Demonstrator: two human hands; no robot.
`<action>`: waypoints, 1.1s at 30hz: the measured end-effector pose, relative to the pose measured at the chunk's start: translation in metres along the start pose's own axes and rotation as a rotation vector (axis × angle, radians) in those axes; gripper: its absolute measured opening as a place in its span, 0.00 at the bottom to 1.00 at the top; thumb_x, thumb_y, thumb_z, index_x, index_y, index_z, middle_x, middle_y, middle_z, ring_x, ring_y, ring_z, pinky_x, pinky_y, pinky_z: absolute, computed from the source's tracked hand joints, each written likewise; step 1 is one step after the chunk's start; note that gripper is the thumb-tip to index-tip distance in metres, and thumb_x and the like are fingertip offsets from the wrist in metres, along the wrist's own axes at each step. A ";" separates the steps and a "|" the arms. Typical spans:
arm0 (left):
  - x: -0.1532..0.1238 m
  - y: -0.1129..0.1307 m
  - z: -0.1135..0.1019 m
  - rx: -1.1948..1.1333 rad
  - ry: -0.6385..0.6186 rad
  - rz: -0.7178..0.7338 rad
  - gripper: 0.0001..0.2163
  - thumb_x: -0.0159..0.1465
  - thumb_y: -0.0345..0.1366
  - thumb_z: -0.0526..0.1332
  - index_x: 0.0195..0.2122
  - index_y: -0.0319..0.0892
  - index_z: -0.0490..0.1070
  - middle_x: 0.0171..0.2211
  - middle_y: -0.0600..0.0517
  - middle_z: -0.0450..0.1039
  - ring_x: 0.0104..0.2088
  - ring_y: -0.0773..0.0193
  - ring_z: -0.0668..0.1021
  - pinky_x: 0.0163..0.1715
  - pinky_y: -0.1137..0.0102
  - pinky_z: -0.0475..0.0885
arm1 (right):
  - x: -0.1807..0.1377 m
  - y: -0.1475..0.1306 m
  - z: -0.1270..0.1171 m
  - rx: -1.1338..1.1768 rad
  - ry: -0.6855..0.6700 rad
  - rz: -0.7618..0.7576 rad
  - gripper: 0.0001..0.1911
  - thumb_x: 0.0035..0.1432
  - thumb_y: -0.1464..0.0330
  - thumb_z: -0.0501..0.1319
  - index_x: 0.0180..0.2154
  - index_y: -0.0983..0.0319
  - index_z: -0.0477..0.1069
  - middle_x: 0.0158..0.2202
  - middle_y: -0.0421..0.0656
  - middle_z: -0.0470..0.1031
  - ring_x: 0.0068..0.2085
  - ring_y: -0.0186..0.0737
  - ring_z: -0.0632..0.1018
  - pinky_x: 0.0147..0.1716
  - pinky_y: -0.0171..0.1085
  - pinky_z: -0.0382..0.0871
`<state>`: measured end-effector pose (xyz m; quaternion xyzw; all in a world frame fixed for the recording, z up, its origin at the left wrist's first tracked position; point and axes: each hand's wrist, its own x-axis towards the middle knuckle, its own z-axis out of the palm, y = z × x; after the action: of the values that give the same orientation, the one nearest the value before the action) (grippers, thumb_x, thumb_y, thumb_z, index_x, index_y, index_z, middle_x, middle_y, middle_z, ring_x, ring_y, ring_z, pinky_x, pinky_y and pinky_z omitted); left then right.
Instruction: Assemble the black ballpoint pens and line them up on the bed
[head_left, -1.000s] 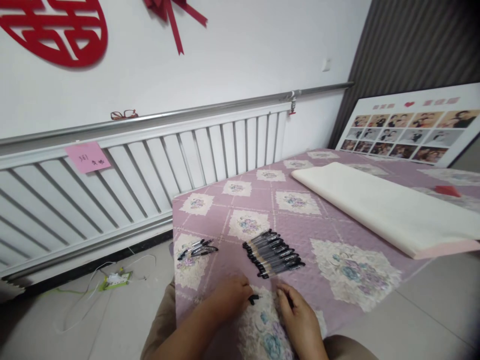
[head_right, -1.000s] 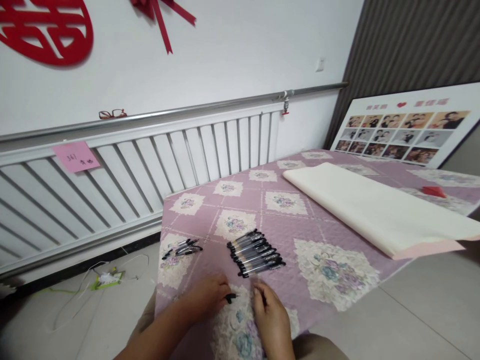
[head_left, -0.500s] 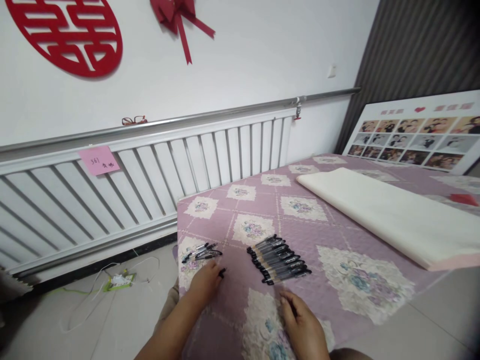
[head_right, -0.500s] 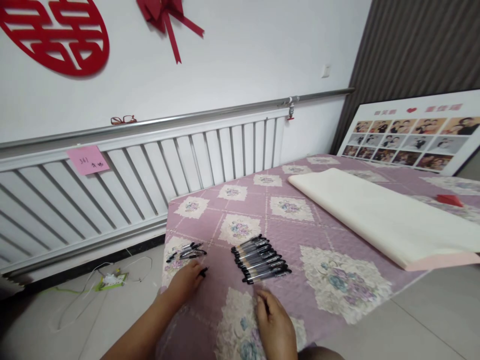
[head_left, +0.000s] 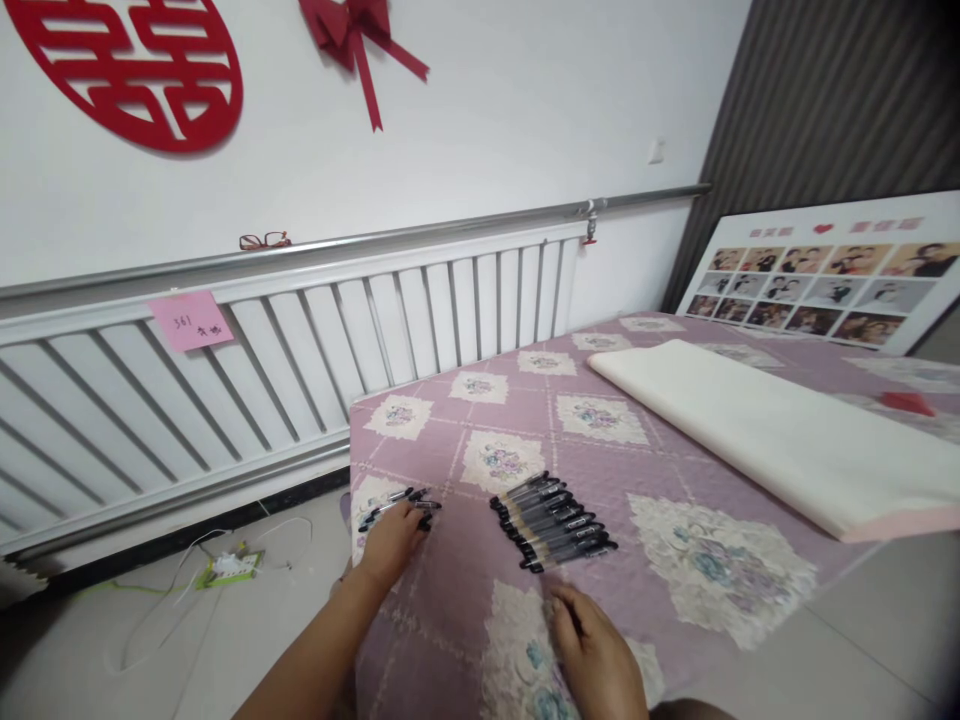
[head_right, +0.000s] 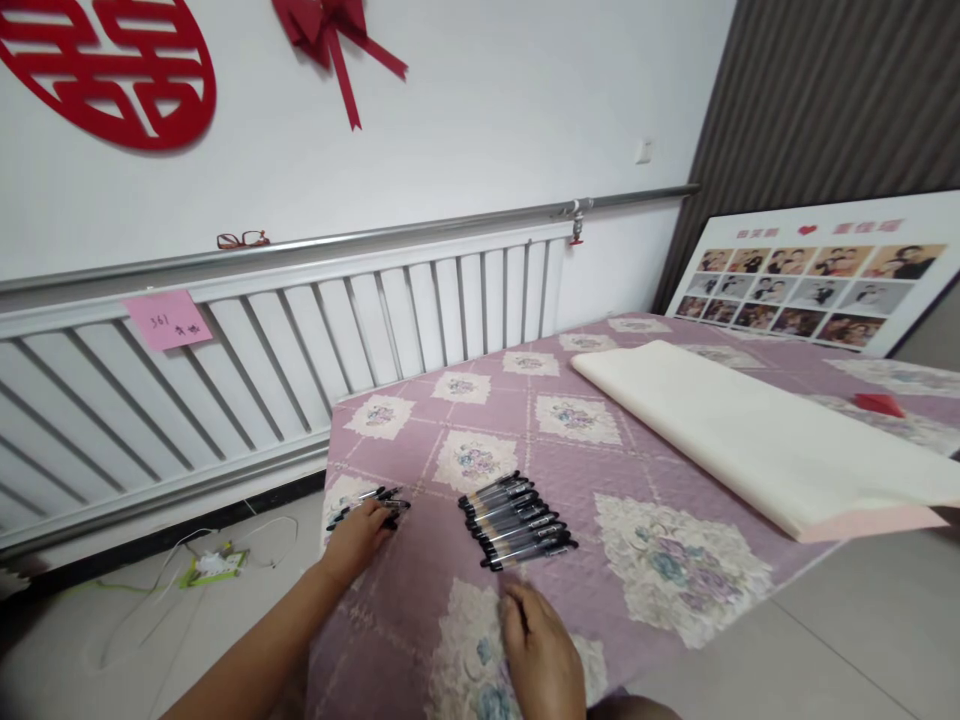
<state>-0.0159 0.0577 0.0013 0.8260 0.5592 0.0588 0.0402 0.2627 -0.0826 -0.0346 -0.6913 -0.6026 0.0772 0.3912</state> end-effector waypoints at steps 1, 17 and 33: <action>-0.001 -0.003 0.000 0.006 0.007 0.011 0.09 0.63 0.34 0.57 0.44 0.45 0.70 0.45 0.48 0.69 0.46 0.59 0.72 0.46 0.68 0.66 | 0.000 0.000 0.000 0.000 -0.005 -0.005 0.16 0.59 0.60 0.50 0.38 0.58 0.74 0.39 0.44 0.80 0.39 0.43 0.80 0.39 0.38 0.75; -0.006 0.006 -0.002 0.005 0.166 0.068 0.13 0.62 0.33 0.57 0.48 0.44 0.68 0.46 0.46 0.68 0.47 0.54 0.70 0.47 0.61 0.65 | -0.003 -0.007 -0.001 0.096 0.036 0.061 0.14 0.58 0.61 0.53 0.38 0.57 0.75 0.39 0.43 0.80 0.40 0.43 0.80 0.40 0.37 0.74; -0.006 0.184 0.009 -0.171 0.048 0.312 0.06 0.64 0.35 0.54 0.40 0.44 0.69 0.43 0.49 0.69 0.46 0.58 0.69 0.48 0.63 0.64 | -0.001 0.006 -0.009 0.537 0.205 0.387 0.19 0.54 0.56 0.56 0.38 0.62 0.75 0.36 0.48 0.80 0.37 0.45 0.79 0.41 0.40 0.72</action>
<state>0.1523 -0.0162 0.0167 0.8947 0.4178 0.1313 0.0873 0.2725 -0.0870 -0.0329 -0.6692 -0.3759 0.2360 0.5960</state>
